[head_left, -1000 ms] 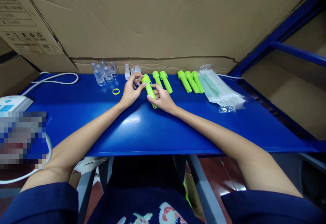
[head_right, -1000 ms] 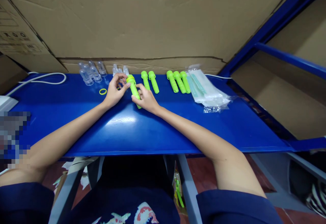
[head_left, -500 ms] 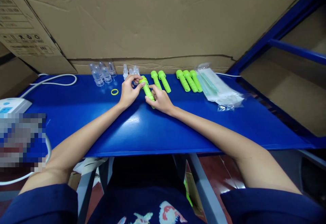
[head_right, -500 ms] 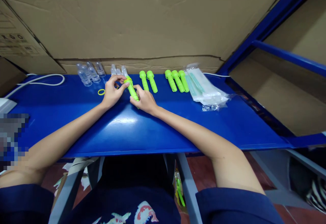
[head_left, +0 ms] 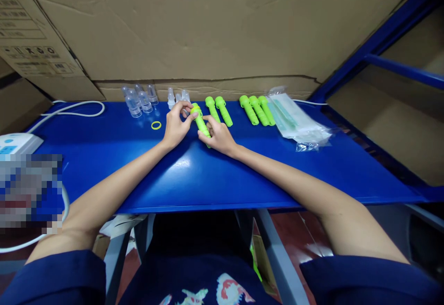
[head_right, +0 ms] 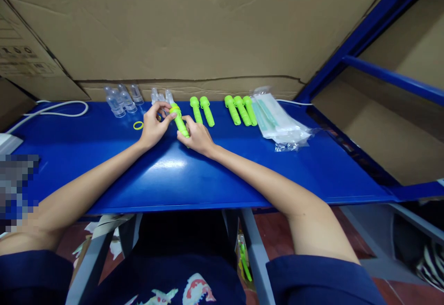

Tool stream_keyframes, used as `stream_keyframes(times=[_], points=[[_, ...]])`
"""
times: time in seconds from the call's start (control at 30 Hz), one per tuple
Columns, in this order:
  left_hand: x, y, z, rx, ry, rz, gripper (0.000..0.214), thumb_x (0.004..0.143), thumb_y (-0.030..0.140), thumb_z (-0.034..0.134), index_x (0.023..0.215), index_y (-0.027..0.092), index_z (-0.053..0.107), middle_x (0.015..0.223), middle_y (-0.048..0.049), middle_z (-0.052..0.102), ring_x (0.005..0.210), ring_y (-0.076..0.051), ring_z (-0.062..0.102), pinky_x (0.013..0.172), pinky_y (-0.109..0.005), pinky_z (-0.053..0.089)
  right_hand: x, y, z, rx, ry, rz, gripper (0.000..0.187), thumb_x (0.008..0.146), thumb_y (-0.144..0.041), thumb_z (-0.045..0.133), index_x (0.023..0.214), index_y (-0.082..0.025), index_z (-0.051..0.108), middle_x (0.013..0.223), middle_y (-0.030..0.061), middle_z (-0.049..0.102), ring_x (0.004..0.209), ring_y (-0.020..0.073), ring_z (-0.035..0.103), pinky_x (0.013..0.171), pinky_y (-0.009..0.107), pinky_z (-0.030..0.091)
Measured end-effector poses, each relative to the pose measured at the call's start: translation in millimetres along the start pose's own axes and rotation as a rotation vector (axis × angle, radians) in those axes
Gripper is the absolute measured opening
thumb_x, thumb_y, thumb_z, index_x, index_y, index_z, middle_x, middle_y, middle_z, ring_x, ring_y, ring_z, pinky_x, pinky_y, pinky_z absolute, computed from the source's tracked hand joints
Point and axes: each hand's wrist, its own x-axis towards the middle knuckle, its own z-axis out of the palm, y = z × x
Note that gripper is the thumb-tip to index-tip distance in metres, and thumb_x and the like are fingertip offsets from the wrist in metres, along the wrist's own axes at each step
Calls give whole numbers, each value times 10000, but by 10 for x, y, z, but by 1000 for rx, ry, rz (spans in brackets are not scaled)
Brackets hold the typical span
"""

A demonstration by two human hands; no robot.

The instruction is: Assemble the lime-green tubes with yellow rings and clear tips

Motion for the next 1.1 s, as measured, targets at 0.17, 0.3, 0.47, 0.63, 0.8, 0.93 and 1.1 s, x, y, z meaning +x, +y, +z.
stream_keyframes(times=[0.17, 0.3, 0.47, 0.63, 0.8, 0.93, 1.1], points=[[23, -4, -18, -18, -15, -10, 289, 830, 474, 737, 909, 208, 656, 848, -17, 706, 672, -122, 569, 696, -271, 486, 1, 1, 0, -11, -7, 7, 388, 857, -289, 602, 1203, -134, 521, 617, -66, 440, 515, 118, 395, 549, 271, 276], [43, -43, -18, -31, -32, -28, 277, 822, 473, 734, 878, 207, 682, 821, -16, 710, 653, -126, 552, 673, -276, 483, 4, 13, 4, -12, -6, 8, 397, 854, -294, 604, 1213, -139, 534, 614, -67, 447, 521, 118, 404, 546, 265, 272], [66, -104, -26, -28, -88, -36, 202, 815, 381, 740, 868, 190, 696, 816, -21, 692, 654, -126, 526, 658, -274, 467, 1, 18, 5, -19, -24, 14, 427, 854, -300, 607, 1238, -119, 560, 597, -66, 457, 513, 115, 410, 546, 264, 279], [47, -100, -8, 36, -46, 0, 144, 826, 309, 740, 895, 197, 682, 899, -39, 682, 758, -154, 580, 741, -295, 492, 3, 8, 1, -87, -19, 11, 482, 864, -307, 610, 1298, -100, 572, 627, -18, 540, 538, 143, 476, 562, 286, 332], [24, -52, 10, 141, 17, 67, 186, 846, 319, 739, 941, 197, 637, 992, -63, 654, 899, -204, 610, 828, -344, 484, 10, 7, -30, -202, 14, -42, 503, 883, -300, 583, 1341, -94, 572, 771, 77, 673, 650, 205, 597, 633, 324, 433], [20, -7, -8, 152, 27, 90, 216, 861, 375, 732, 927, 201, 621, 946, -48, 653, 870, -199, 597, 832, -346, 474, 9, 6, -56, -262, 47, -82, 499, 886, -282, 587, 1353, -107, 572, 949, 146, 728, 804, 276, 672, 695, 362, 492], [2, 15, -17, 48, 28, 75, 186, 892, 379, 699, 894, 207, 629, 863, -24, 646, 763, -155, 572, 761, -302, 482, 0, 8, -67, -312, 66, -117, 510, 887, -270, 607, 1372, -118, 568, 1064, 176, 733, 895, 327, 695, 721, 389, 522]])
